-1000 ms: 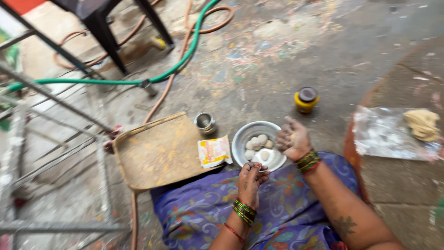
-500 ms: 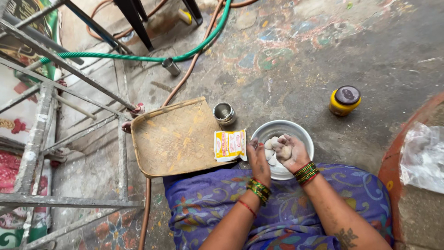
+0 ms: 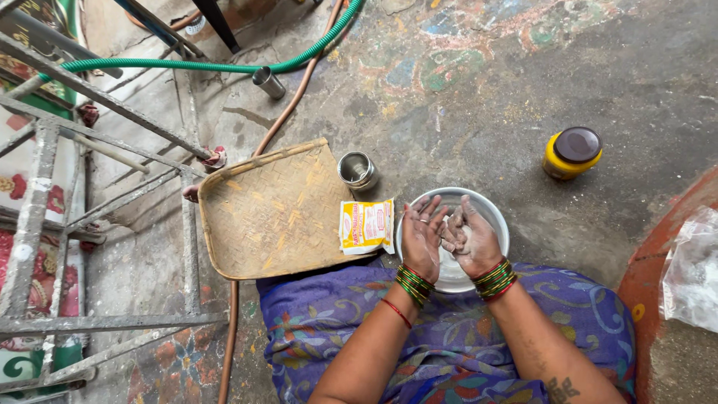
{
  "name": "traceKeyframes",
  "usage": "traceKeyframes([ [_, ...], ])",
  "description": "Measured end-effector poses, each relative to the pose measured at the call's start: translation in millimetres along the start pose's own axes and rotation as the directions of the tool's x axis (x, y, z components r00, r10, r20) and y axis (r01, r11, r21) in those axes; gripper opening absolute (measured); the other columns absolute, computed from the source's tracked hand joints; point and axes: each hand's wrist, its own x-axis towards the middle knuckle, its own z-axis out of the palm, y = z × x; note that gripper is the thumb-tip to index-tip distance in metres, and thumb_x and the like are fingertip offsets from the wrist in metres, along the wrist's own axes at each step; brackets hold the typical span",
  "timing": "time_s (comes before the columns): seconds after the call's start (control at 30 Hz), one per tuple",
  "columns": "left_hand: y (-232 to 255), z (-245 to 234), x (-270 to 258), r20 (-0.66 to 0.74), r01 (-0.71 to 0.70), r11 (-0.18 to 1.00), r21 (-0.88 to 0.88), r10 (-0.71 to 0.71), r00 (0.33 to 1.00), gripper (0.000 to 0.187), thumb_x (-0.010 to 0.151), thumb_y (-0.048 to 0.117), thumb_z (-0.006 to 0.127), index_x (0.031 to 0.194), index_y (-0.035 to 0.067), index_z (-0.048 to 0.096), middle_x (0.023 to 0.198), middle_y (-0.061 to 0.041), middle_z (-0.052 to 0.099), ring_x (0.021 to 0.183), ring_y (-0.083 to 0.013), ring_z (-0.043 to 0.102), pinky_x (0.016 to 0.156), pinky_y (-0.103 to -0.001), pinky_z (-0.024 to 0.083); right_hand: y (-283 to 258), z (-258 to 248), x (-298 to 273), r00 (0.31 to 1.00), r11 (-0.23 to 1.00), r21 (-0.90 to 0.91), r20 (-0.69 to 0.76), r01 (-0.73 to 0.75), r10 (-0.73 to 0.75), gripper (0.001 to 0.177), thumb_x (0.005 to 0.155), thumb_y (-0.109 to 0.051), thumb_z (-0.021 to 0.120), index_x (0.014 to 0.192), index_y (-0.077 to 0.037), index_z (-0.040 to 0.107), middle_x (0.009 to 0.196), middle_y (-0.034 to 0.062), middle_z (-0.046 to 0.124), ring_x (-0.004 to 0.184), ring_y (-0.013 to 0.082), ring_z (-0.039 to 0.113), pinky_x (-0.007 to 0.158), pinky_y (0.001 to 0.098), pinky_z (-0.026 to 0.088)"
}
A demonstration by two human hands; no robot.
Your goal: The person rolls small pieces of a white clay-like material into balls by hand and places them in a bowl. They also handle a winnowing basket and a small packet on the floor.
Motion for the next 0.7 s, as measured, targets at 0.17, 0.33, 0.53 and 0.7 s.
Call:
traceKeyframes([
  [0.17,-7.5,4.2,0.8,0.116,-0.013,0.998,-0.066,0.021,0.993,0.064,0.11,0.055,0.028,0.144,0.004,0.046,0.146,-0.02,0.051,0.129,-0.032,0.051,0.113,-0.045,0.038,28.2,41.2,6.7,0.868,0.631,-0.772,-0.258,0.078,-0.424,0.029,0.108,-0.017,0.055,0.131,-0.001,0.051,0.115,0.0139,0.063,0.109,0.0228,0.064,0.096,0.035,0.05],
  [0.33,-1.4,11.6,-7.0,0.145,-0.12,0.918,0.379,0.069,0.987,0.075,0.104,0.058,0.022,0.161,0.01,0.026,0.167,-0.011,0.03,0.155,-0.0247,0.027,0.125,-0.039,0.021,43.1,87.8,12.1,0.93,0.553,-0.821,-0.081,0.142,-0.36,0.073,0.105,-0.048,0.039,0.159,0.0,0.027,0.164,0.0166,0.035,0.154,0.0263,0.032,0.128,0.0397,0.022],
  [0.53,-1.7,24.6,-44.1,0.59,-0.633,0.554,0.54,0.287,0.755,0.084,0.108,0.065,0.019,0.168,0.007,0.014,0.178,-0.013,0.01,0.165,-0.0273,0.007,0.133,-0.042,0.004,26.7,87.5,15.8,0.905,0.356,-0.934,-0.162,-0.012,-0.394,0.097,0.097,-0.074,0.017,0.165,-0.007,0.009,0.173,0.0119,0.016,0.159,0.0255,0.014,0.126,0.0414,0.012],
  [0.7,14.8,19.8,-12.3,0.374,-0.546,0.531,0.648,0.402,0.836,0.087,0.106,0.068,0.014,0.167,0.006,0.011,0.177,-0.014,0.006,0.164,-0.0289,0.004,0.132,-0.043,0.005,45.1,80.0,13.6,0.943,0.464,-0.879,-0.056,0.11,-0.328,0.105,0.095,-0.08,0.03,0.166,-0.007,0.005,0.175,0.0133,0.008,0.163,0.0266,0.005,0.129,0.0423,0.003],
])
